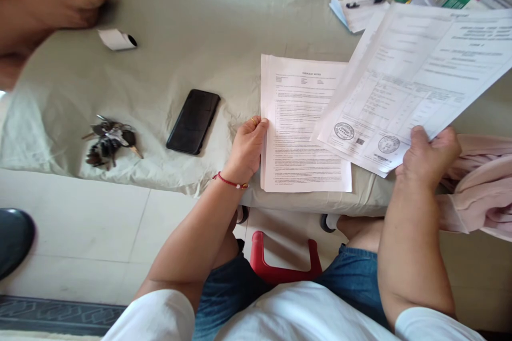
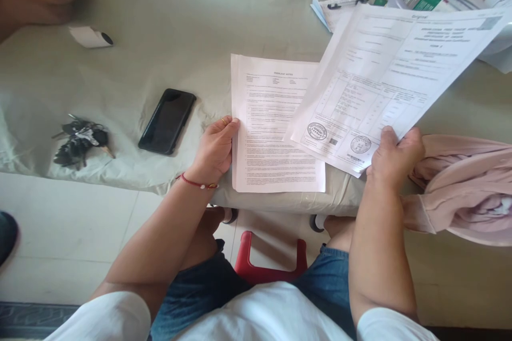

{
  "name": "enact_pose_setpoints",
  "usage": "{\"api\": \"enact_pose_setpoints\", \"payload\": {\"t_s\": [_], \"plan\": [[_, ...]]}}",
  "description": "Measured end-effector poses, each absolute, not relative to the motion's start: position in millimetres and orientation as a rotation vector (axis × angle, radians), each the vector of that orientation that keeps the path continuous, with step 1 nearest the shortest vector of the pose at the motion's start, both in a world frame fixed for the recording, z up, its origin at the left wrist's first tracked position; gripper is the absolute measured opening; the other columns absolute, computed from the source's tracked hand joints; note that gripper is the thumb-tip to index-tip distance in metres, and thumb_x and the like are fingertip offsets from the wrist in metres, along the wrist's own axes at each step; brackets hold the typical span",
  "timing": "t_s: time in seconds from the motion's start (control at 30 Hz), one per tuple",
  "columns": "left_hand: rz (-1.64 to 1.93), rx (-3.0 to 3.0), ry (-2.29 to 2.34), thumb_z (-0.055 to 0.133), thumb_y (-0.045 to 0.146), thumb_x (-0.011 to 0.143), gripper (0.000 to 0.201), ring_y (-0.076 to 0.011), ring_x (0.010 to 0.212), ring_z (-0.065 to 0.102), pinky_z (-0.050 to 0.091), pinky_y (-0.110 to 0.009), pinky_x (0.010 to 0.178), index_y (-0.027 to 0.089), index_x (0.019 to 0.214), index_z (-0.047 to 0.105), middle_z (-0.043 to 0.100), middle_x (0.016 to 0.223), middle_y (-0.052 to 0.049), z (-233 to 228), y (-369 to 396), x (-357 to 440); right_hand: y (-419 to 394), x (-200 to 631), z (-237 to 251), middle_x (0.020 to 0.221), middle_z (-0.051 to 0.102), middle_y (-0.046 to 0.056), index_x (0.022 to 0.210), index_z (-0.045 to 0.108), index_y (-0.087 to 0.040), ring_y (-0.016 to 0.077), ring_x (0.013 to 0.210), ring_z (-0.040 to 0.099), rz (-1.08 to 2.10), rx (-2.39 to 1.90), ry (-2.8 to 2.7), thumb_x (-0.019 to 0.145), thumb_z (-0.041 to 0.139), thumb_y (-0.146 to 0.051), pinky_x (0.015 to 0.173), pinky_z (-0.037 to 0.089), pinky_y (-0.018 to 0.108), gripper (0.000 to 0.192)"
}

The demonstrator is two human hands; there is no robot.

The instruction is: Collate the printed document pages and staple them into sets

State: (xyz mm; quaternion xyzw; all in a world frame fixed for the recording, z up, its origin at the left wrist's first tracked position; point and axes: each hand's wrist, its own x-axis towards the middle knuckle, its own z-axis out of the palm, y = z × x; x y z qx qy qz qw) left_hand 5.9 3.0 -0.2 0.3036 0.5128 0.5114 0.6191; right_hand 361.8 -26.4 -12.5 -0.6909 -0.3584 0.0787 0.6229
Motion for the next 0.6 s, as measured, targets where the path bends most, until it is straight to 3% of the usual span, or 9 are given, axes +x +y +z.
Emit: {"api": "enact_pose_setpoints", "payload": {"t_s": [0.27, 0.6], "plan": [[1.151, 0.702, 1.189, 0.083, 0.038, 0.094, 0.025, -0.0168, 0.077, 0.07, 0.059, -0.028, 0.076, 0.02, 0.084, 0.069, 0.073, 0.083, -0.003, -2.6, 4.1, 3.5, -23.5, 350.9, -6.8, 0.105, 0.084, 0.008, 0.088, 0.065, -0.026, 0.0303, 0.105, 0.082, 0.019, -1.429, -0.783, 0.068, 0.064, -0.02, 0.101, 0.066, 0.049, 0.021], [1.142, 0.703, 1.2, 0.086, 0.037, 0.092, 0.026, -0.0158, 0.075, 0.068, 0.058, -0.028, 0.072, 0.02, 0.083, 0.068, 0.073, 0.083, -0.002, 3.7, 2.0, 5.7, -23.4, 344.6, -15.5, 0.104, 0.082, 0.01, 0.096, 0.074, -0.02, 0.0316, 0.103, 0.08, 0.264, -1.413, -0.802, 0.071, 0.08, -0.025, 0.104, 0.064, 0.052, 0.026]]}}
